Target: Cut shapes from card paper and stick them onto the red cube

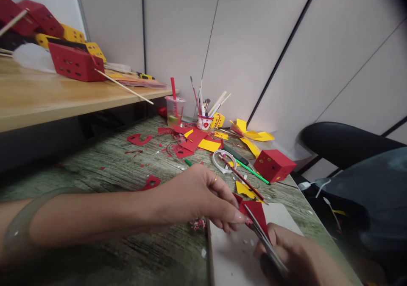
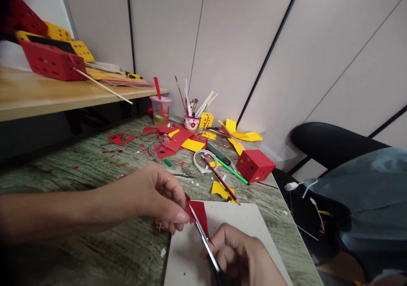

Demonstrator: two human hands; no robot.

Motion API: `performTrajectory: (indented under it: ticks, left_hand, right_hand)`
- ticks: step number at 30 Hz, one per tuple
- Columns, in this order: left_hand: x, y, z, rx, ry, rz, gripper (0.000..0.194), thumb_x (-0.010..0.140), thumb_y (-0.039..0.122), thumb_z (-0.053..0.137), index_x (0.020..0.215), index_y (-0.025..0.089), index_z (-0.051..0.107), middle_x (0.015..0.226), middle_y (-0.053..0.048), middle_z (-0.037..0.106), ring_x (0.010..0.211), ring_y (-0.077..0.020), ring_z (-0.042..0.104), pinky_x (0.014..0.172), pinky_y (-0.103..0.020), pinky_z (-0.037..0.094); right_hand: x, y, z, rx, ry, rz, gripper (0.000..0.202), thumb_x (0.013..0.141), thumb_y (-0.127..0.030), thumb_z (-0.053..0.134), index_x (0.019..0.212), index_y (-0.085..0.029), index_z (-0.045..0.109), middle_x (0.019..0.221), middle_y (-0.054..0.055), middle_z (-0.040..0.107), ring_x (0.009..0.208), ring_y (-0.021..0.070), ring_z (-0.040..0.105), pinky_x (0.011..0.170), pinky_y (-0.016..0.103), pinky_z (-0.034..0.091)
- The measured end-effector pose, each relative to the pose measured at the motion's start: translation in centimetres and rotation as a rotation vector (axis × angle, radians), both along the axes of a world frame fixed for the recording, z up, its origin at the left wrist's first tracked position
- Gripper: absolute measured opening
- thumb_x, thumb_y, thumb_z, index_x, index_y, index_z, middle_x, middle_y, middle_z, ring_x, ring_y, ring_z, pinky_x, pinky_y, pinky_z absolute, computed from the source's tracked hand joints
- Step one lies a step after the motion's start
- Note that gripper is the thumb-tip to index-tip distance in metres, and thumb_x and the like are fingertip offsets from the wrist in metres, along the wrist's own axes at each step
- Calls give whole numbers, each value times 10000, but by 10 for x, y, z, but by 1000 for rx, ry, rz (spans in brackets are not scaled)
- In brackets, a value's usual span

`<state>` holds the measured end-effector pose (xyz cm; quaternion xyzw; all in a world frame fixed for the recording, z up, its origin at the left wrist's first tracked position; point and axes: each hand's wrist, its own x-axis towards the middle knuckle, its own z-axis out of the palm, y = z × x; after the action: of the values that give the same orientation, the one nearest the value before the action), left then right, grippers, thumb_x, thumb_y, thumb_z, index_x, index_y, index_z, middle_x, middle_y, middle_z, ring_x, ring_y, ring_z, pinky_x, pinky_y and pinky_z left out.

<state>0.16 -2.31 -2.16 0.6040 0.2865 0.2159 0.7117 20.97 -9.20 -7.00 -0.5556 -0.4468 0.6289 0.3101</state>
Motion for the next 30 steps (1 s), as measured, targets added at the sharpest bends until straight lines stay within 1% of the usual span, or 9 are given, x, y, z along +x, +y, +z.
performTrajectory:
  ticks: [6,9,10,13,14,18,24,27,30]
  left_hand:
    - [1,-2,-4,-44,-72,31,84,654,206,657,638,125,644,585,5,624,522,-50,538,496,-133,393]
    - [1,-5,-6,-62,-87,43,91,651,203,658,625,117,638,601,0,628,525,-42,538,499,-124,391]
    - [1,-6,-7,-67,-88,44,96,647,207,662,624,117,638,605,-2,629,526,-41,538,502,-124,392]
    - [2,-8,-9,-85,-82,60,116,629,229,676,631,118,641,619,-9,636,533,-46,541,506,-129,394]
    - [2,-8,-10,-90,-81,67,116,626,230,678,633,119,642,619,-10,636,533,-48,541,508,-132,396]
    - [3,-9,-9,-100,-78,70,87,626,200,670,618,119,639,603,-10,633,529,-50,543,513,-139,399]
    - [3,-9,-9,-107,-87,68,34,635,139,635,612,114,640,583,-11,630,509,-48,541,505,-141,401]
    - [4,-8,-10,-131,-115,61,40,634,142,644,606,114,636,577,-3,627,507,-48,544,522,-147,422]
    - [4,-8,-11,-154,-130,49,72,629,162,662,592,114,623,587,0,630,509,-48,549,534,-154,436]
  right_hand:
    - [-3,0,2,-1,28,4,264,604,-408,685,609,-168,575,459,-50,464,442,77,429,432,185,284]
    - [-4,0,1,46,69,35,353,498,-426,740,693,-184,573,514,-42,482,473,96,449,453,201,330]
    - [-5,0,2,38,83,44,379,500,-455,727,717,-185,572,529,-35,492,482,108,468,464,214,350]
    - [-9,3,7,-32,102,45,353,633,-519,603,702,-174,572,531,-18,496,478,119,496,474,232,381]
    - [-10,4,8,-48,110,46,349,642,-517,595,690,-173,571,532,-18,497,474,116,495,476,232,385]
    - [-13,5,12,-46,121,64,343,554,-491,679,672,-188,569,581,-11,534,480,116,485,474,238,396]
    - [-13,5,7,-35,117,65,334,614,-501,627,672,-178,566,588,-4,541,507,123,509,515,251,411]
    - [-10,4,4,-47,148,75,365,540,-489,686,689,-173,579,573,-10,545,514,117,501,507,231,396]
    - [-8,0,4,48,63,94,358,478,-406,755,714,-191,593,583,-15,563,526,117,495,501,217,386]
